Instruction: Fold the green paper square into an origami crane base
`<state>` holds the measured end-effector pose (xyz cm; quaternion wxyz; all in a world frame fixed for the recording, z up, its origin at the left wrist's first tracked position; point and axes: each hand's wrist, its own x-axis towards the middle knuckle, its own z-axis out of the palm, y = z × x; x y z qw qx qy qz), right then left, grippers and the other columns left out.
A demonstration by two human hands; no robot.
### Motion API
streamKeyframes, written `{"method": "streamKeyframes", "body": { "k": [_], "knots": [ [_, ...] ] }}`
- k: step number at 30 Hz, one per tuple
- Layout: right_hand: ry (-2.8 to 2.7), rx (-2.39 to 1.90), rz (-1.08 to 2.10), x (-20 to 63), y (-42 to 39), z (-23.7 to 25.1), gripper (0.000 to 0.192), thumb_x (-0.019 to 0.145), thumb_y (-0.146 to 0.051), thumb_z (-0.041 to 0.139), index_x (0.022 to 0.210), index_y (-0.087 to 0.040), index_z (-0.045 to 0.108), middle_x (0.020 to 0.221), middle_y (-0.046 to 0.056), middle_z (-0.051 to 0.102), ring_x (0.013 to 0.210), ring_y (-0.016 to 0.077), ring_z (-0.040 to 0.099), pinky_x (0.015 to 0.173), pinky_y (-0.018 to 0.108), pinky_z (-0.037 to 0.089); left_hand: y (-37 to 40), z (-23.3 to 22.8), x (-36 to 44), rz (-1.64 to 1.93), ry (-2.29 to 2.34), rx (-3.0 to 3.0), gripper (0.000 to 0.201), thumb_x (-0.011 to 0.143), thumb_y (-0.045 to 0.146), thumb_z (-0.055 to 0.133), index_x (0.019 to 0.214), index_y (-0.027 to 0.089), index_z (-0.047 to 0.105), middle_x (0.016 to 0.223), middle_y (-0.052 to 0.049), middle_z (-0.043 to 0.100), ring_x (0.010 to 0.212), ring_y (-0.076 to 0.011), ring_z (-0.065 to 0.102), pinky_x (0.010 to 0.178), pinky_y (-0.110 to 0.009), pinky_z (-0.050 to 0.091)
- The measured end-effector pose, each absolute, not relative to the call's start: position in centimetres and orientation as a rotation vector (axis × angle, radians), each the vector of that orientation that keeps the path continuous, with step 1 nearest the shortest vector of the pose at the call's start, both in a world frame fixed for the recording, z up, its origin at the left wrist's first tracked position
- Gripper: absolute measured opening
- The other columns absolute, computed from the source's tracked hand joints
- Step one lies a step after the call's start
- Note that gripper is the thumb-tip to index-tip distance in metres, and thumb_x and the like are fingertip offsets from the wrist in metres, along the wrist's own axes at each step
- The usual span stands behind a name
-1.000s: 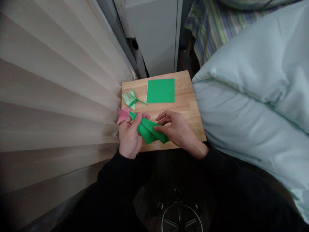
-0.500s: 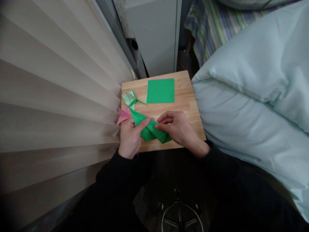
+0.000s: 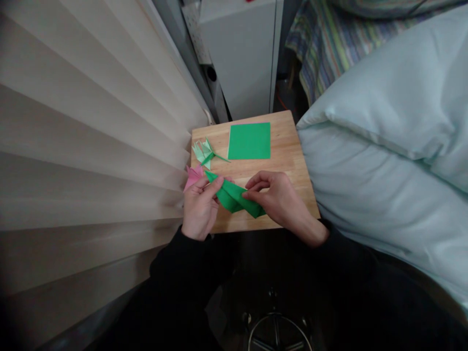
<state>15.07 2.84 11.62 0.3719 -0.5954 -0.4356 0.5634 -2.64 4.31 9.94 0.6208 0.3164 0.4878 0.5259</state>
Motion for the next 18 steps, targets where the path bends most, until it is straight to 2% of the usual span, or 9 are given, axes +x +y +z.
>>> {"method": "streamKeyframes", "body": {
  "k": [5, 11, 18],
  "knots": [
    [-1.201, -1.542, 1.368, 15.2, 2.9, 12.0, 0.016, 0.071, -0.028, 0.084, 0.077, -0.019, 0.072, 0.072, 0.003, 0.076, 0.063, 0.0174, 0.07, 0.051, 0.025, 0.053, 4.9, 10.3, -3.3, 1.228, 1.109, 0.684, 0.023, 0.074, 0.038, 0.09, 0.076, 0.02, 0.076, 0.078, -0.001, 0.079, 0.069, -0.0116, 0.073, 0.065, -0.021, 0.058],
    [-1.298, -1.565, 1.27, 15.3, 3.0, 12.3, 0.011, 0.074, -0.025, 0.081, 0.076, -0.019, 0.071, 0.073, 0.004, 0.077, 0.065, 0.0189, 0.072, 0.053, 0.027, 0.055, 5.1, 10.4, -3.5, 1.267, 1.084, 0.627, 0.023, 0.072, 0.032, 0.091, 0.082, 0.018, 0.076, 0.086, -0.003, 0.08, 0.082, -0.0143, 0.077, 0.078, -0.026, 0.062],
    [-1.349, -1.599, 1.198, 15.3, 3.0, 12.5, 0.009, 0.076, -0.023, 0.08, 0.076, -0.021, 0.072, 0.073, 0.004, 0.077, 0.065, 0.0198, 0.071, 0.054, 0.029, 0.054, 5.3, 10.4, -4.1, 1.253, 1.063, 0.615, 0.022, 0.075, 0.032, 0.089, 0.084, 0.017, 0.076, 0.087, -0.005, 0.08, 0.083, -0.0147, 0.077, 0.083, -0.029, 0.061]
  ]
}}
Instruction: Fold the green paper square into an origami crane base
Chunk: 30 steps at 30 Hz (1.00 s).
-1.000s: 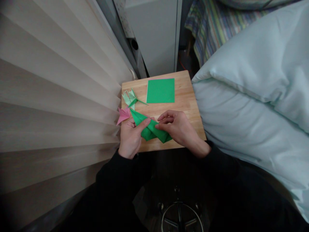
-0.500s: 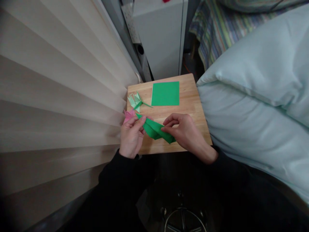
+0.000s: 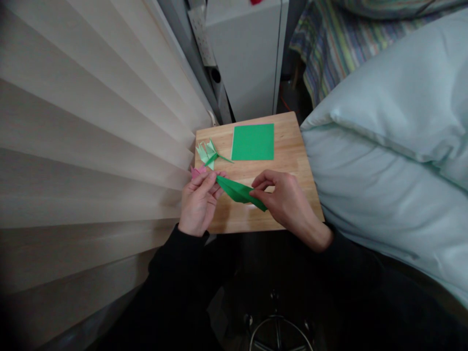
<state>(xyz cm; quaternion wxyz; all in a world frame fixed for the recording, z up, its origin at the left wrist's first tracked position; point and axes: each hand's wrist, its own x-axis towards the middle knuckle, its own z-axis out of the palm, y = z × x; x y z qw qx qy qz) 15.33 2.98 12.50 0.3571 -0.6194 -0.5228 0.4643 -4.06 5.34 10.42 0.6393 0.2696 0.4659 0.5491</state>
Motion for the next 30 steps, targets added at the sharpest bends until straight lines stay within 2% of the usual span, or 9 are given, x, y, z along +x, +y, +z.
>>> {"method": "streamKeyframes", "body": {
  "k": [5, 9, 13, 16, 24, 30],
  "knots": [
    [-1.37, -1.594, 1.19, 15.4, 2.9, 12.4, 0.009, 0.077, -0.026, 0.08, 0.076, -0.022, 0.072, 0.074, 0.004, 0.077, 0.065, 0.0206, 0.071, 0.054, 0.03, 0.054, 5.4, 10.4, -4.3, 1.264, 1.055, 0.63, 0.022, 0.078, 0.034, 0.087, 0.086, 0.018, 0.074, 0.094, -0.005, 0.08, 0.09, -0.0153, 0.076, 0.09, -0.031, 0.059],
    [-1.398, -1.586, 1.179, 15.5, 2.8, 12.2, 0.009, 0.08, -0.028, 0.079, 0.08, -0.022, 0.072, 0.078, 0.004, 0.078, 0.068, 0.0214, 0.072, 0.055, 0.031, 0.054, 5.2, 10.1, -4.1, 1.231, 1.073, 0.731, 0.024, 0.077, 0.037, 0.088, 0.089, 0.019, 0.075, 0.09, -0.002, 0.077, 0.083, -0.0121, 0.072, 0.08, -0.025, 0.057],
    [-1.509, -1.544, 1.136, 15.4, 2.7, 12.3, 0.008, 0.084, -0.029, 0.076, 0.082, -0.022, 0.073, 0.08, 0.004, 0.078, 0.076, 0.0222, 0.072, 0.069, 0.034, 0.055, 4.6, 9.8, -3.4, 1.209, 1.128, 0.802, 0.022, 0.073, 0.034, 0.09, 0.084, 0.021, 0.077, 0.078, 0.003, 0.071, 0.071, -0.0086, 0.065, 0.068, -0.019, 0.053],
    [-1.574, -1.478, 1.162, 15.2, 2.4, 12.8, 0.011, 0.088, -0.032, 0.074, 0.083, -0.022, 0.075, 0.082, 0.003, 0.079, 0.08, 0.0223, 0.072, 0.076, 0.035, 0.054, 3.9, 10.0, -2.6, 1.19, 1.096, 0.823, 0.02, 0.072, 0.033, 0.091, 0.083, 0.021, 0.079, 0.081, 0.001, 0.073, 0.074, -0.0095, 0.065, 0.069, -0.02, 0.054],
    [-1.627, -1.405, 1.25, 15.8, 2.1, 15.0, 0.015, 0.089, -0.034, 0.073, 0.077, -0.025, 0.077, 0.078, 0.002, 0.079, 0.076, 0.0218, 0.071, 0.07, 0.031, 0.052, 3.1, 11.8, -3.4, 1.154, 1.066, 0.817, 0.025, 0.07, 0.038, 0.093, 0.081, 0.021, 0.078, 0.079, 0.001, 0.074, 0.07, -0.0109, 0.067, 0.07, -0.023, 0.059],
    [-1.737, -1.37, 1.283, 15.9, 1.6, 16.1, 0.011, 0.089, -0.03, 0.073, 0.08, -0.025, 0.077, 0.079, 0.001, 0.079, 0.075, 0.0198, 0.072, 0.072, 0.03, 0.053, 2.2, 12.0, -4.1, 1.157, 1.034, 1.029, 0.017, 0.075, 0.032, 0.092, 0.083, 0.022, 0.081, 0.078, 0.0, 0.076, 0.074, -0.0114, 0.069, 0.071, -0.02, 0.058]
  ]
}}
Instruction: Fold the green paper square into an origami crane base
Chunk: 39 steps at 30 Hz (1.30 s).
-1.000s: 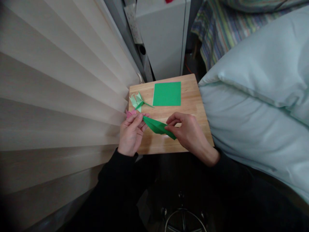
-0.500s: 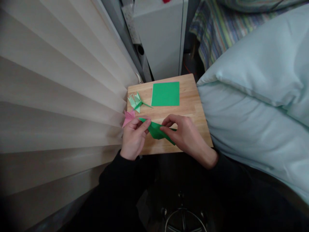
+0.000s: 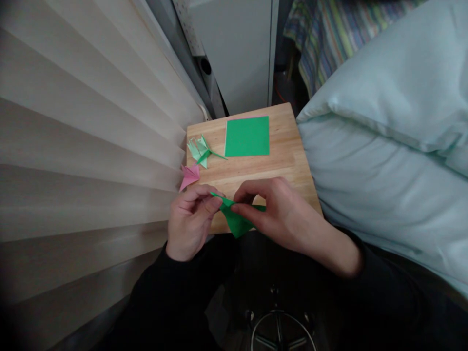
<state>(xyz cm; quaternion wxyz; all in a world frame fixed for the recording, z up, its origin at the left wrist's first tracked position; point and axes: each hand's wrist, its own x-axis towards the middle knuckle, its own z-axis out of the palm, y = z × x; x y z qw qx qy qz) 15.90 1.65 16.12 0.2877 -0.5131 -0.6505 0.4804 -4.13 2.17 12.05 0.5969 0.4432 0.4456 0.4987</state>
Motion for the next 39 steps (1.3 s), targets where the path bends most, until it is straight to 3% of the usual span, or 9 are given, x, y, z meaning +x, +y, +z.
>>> {"method": "streamKeyframes", "body": {
  "k": [8, 17, 23, 39],
  "knots": [
    [-1.775, -1.306, 1.286, 15.6, 1.3, 17.3, 0.012, 0.092, -0.023, 0.069, 0.082, -0.021, 0.074, 0.076, -0.001, 0.076, 0.074, 0.0152, 0.07, 0.07, 0.025, 0.052, 1.9, 11.6, -4.4, 1.103, 0.903, 1.053, 0.016, 0.083, 0.033, 0.086, 0.094, 0.023, 0.082, 0.089, -0.002, 0.077, 0.077, -0.0111, 0.07, 0.071, -0.019, 0.058],
    [-1.767, -1.342, 1.277, 15.6, 1.3, 17.2, 0.011, 0.091, -0.021, 0.068, 0.081, -0.021, 0.073, 0.074, -0.002, 0.074, 0.072, 0.0148, 0.069, 0.068, 0.025, 0.051, 1.8, 11.7, -4.2, 1.082, 0.852, 0.987, 0.011, 0.084, 0.03, 0.085, 0.091, 0.023, 0.081, 0.084, -0.001, 0.075, 0.074, -0.0093, 0.069, 0.068, -0.017, 0.059],
    [-1.783, -1.343, 1.224, 15.5, 1.2, 17.2, 0.012, 0.091, -0.02, 0.068, 0.08, -0.022, 0.071, 0.074, -0.002, 0.074, 0.071, 0.0149, 0.068, 0.066, 0.025, 0.049, 1.8, 11.9, -4.0, 1.091, 0.953, 0.985, 0.018, 0.08, 0.036, 0.087, 0.086, 0.021, 0.08, 0.082, -0.001, 0.075, 0.071, -0.0117, 0.069, 0.066, -0.022, 0.061],
    [-1.812, -1.381, 1.052, 15.0, 1.1, 16.8, 0.012, 0.089, -0.015, 0.069, 0.079, -0.021, 0.069, 0.075, -0.001, 0.074, 0.072, 0.0149, 0.068, 0.066, 0.026, 0.048, 1.4, 11.6, -3.7, 1.202, 1.099, 1.193, 0.009, 0.087, 0.03, 0.082, 0.088, 0.021, 0.08, 0.082, -0.001, 0.077, 0.077, -0.0126, 0.071, 0.072, -0.023, 0.058]
  ]
}}
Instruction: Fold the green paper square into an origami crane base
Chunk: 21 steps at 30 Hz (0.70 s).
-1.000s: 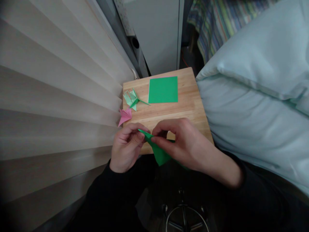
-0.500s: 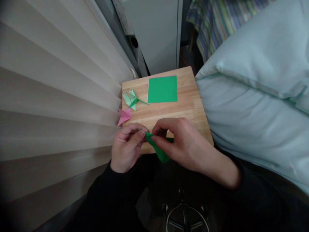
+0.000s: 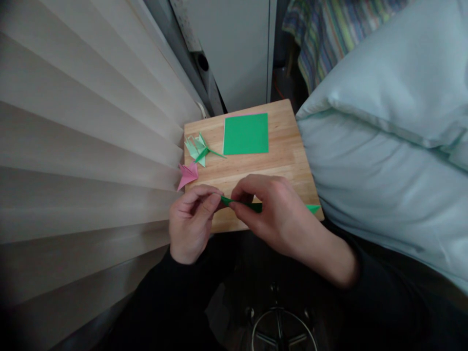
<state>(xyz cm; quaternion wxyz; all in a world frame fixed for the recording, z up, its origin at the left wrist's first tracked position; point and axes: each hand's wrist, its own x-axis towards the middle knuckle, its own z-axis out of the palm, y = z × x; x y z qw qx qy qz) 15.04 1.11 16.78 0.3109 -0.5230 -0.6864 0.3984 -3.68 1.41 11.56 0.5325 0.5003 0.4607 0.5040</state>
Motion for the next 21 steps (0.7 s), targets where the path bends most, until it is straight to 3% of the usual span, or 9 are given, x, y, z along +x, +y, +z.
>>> {"method": "streamKeyframes", "body": {
  "k": [11, 21],
  "knots": [
    [-1.809, -1.401, 1.014, 14.94, 1.23, 17.01, 0.011, 0.088, -0.016, 0.07, 0.079, -0.021, 0.07, 0.076, 0.0, 0.074, 0.072, 0.0161, 0.068, 0.067, 0.028, 0.048, 1.46, 11.48, -3.73, 1.233, 1.039, 1.272, 0.004, 0.09, 0.026, 0.078, 0.09, 0.023, 0.08, 0.088, -0.002, 0.075, 0.085, -0.0138, 0.069, 0.079, -0.026, 0.056],
    [-1.756, -1.415, 1.117, 14.92, 1.16, 17.26, 0.013, 0.088, -0.019, 0.069, 0.076, -0.023, 0.068, 0.076, 0.0, 0.075, 0.073, 0.0179, 0.069, 0.067, 0.029, 0.05, 1.22, 11.52, -3.77, 1.152, 1.058, 1.098, 0.015, 0.089, 0.038, 0.079, 0.087, 0.023, 0.079, 0.085, -0.002, 0.073, 0.083, -0.0152, 0.068, 0.077, -0.027, 0.058]
  ]
}}
